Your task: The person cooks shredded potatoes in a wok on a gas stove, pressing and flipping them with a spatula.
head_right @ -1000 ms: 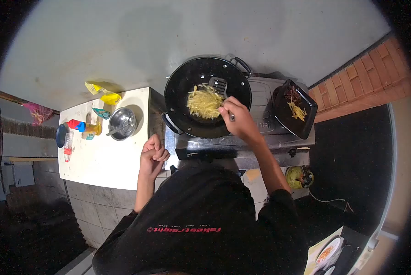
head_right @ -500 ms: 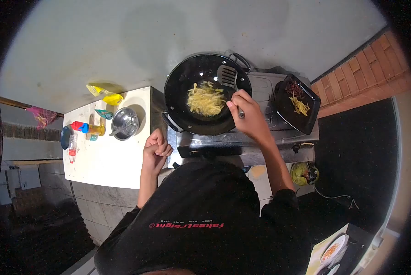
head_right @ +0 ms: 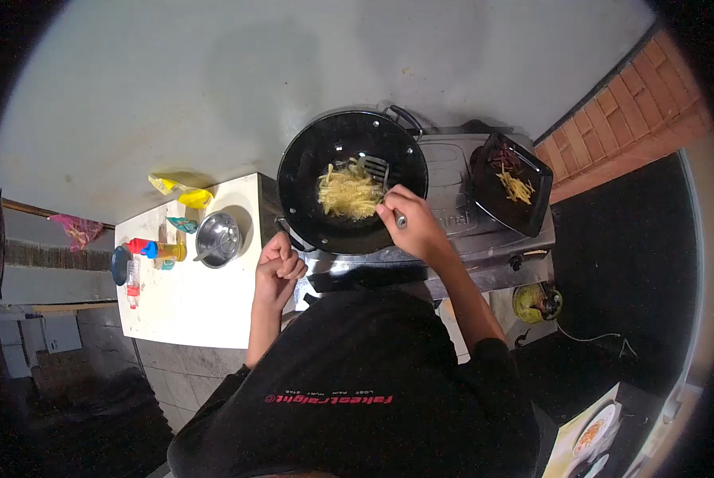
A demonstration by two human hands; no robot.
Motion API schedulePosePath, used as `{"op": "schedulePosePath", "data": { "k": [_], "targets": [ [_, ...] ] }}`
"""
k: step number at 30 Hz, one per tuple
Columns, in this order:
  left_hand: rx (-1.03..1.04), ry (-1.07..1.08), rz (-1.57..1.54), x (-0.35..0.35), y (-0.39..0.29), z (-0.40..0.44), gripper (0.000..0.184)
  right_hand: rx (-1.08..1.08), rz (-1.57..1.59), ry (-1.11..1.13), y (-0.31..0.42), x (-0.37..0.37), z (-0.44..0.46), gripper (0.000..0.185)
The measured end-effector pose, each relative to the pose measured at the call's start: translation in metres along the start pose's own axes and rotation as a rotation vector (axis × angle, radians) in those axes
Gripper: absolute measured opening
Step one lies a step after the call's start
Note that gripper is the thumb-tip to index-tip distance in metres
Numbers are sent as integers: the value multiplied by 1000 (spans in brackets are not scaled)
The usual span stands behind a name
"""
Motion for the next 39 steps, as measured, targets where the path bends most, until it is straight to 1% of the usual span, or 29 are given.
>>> {"op": "schedulePosePath", "data": {
  "k": [3, 5, 6, 9, 15, 17, 19, 21, 22, 23, 25, 29, 33, 37, 39],
  "targets": [
    [-13, 2, -4, -4, -1, 1, 22, 9, 47, 56, 11, 6, -10, 17],
    [-20, -5, 3, -9, -2, 1, 22, -69, 28, 46, 30, 2, -12, 22],
    [-25, -10, 5, -11, -1, 1, 22, -62, 30, 46, 33, -1, -12, 22],
    [-26, -11, -4, -13, 0, 3, 22, -40, -6, 83, 39, -3, -14, 20],
    [-30, -15, 11, -7, -1, 6, 23, -35, 11, 40, 47, -1, -16, 15],
    [-19, 0, 6, -4, -1, 5, 23, -106, 40, 46, 62, 3, -22, 14],
    [-24, -3, 5, -6, 1, 5, 22, -117, 18, 82, 69, 10, -27, 13],
    [-24, -14, 3, -8, 2, 3, 22, -181, 5, 181, 75, 22, -35, 12],
    [-25, -17, 3, -9, 3, 3, 22, -159, -43, 255, 75, 27, -39, 15],
    [-26, -17, 2, -10, 3, 2, 22, -157, -41, 256, 77, 28, -41, 15],
    [-26, -17, -1, -10, 4, 1, 22, -256, -115, 315, 88, 39, -46, 16],
    [-24, -21, 4, -10, 4, 0, 21, -319, -155, 384, 97, 59, -54, 18],
    [-20, -13, 12, -12, 4, 1, 21, -317, -165, 456, 100, 72, -56, 18],
    [-15, -21, -4, -15, 3, 2, 21, -292, -170, 424, 85, 76, -43, 18],
    [-14, -1, -7, -14, 2, 4, 21, -243, -238, 363, 69, 71, -30, 18]
  ]
}}
Point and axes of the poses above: each hand's wrist, its own z-axis towards the middle knuckle, its own x-axis out of the palm, y = z × x, the point moved 10 cm from there along z, towards the middle knuckle, and after that the axes turned 6 degrees about -y, right-handed, at the moved point
